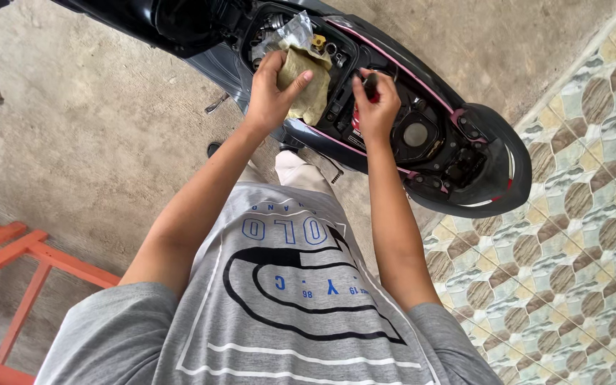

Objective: The person cleans the interior of a motorcycle's under-seat storage compartment using a cloth and a spray bottle. They wipe the plastic surfaces and the underside of the seat lid, repeatedly applying spray to the cloth to remove dirt and grime.

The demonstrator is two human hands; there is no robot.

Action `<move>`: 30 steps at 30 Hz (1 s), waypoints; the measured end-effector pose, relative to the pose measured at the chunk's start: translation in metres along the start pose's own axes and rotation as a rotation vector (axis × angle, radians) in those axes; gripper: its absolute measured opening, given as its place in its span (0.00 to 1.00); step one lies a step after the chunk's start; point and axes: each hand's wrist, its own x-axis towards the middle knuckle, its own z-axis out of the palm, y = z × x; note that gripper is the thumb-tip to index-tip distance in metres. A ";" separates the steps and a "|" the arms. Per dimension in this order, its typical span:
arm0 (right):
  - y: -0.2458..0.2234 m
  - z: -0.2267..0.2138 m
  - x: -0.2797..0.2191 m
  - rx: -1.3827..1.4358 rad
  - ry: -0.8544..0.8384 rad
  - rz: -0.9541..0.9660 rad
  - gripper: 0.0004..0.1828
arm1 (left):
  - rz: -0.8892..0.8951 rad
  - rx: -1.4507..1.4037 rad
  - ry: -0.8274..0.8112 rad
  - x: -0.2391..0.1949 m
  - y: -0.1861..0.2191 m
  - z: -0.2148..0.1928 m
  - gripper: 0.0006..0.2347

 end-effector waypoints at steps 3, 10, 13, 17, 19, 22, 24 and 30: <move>0.004 0.022 0.010 -0.020 -0.095 0.108 0.09 | 0.035 0.020 0.025 -0.005 0.004 -0.008 0.16; 0.052 0.072 0.025 0.120 -0.203 0.095 0.11 | -0.008 0.014 0.106 -0.025 0.000 -0.031 0.17; 0.086 0.085 0.022 0.069 -0.224 0.093 0.13 | -0.040 0.009 0.147 -0.032 -0.004 -0.039 0.19; 0.090 0.080 0.026 0.129 -0.288 -0.134 0.21 | -0.030 0.047 0.206 -0.038 -0.007 -0.050 0.20; 0.069 0.069 0.027 0.046 -0.210 -0.183 0.31 | -0.051 0.030 0.220 -0.043 -0.003 -0.057 0.20; 0.017 0.046 0.021 -0.138 0.008 -0.311 0.28 | -0.062 -0.027 0.292 -0.043 0.004 -0.066 0.20; -0.028 0.054 0.016 0.078 -0.327 -0.181 0.24 | -0.024 -0.054 0.364 -0.044 0.009 -0.069 0.20; -0.111 0.123 0.049 1.160 -0.922 0.724 0.43 | 0.266 0.068 0.382 -0.040 0.023 -0.097 0.19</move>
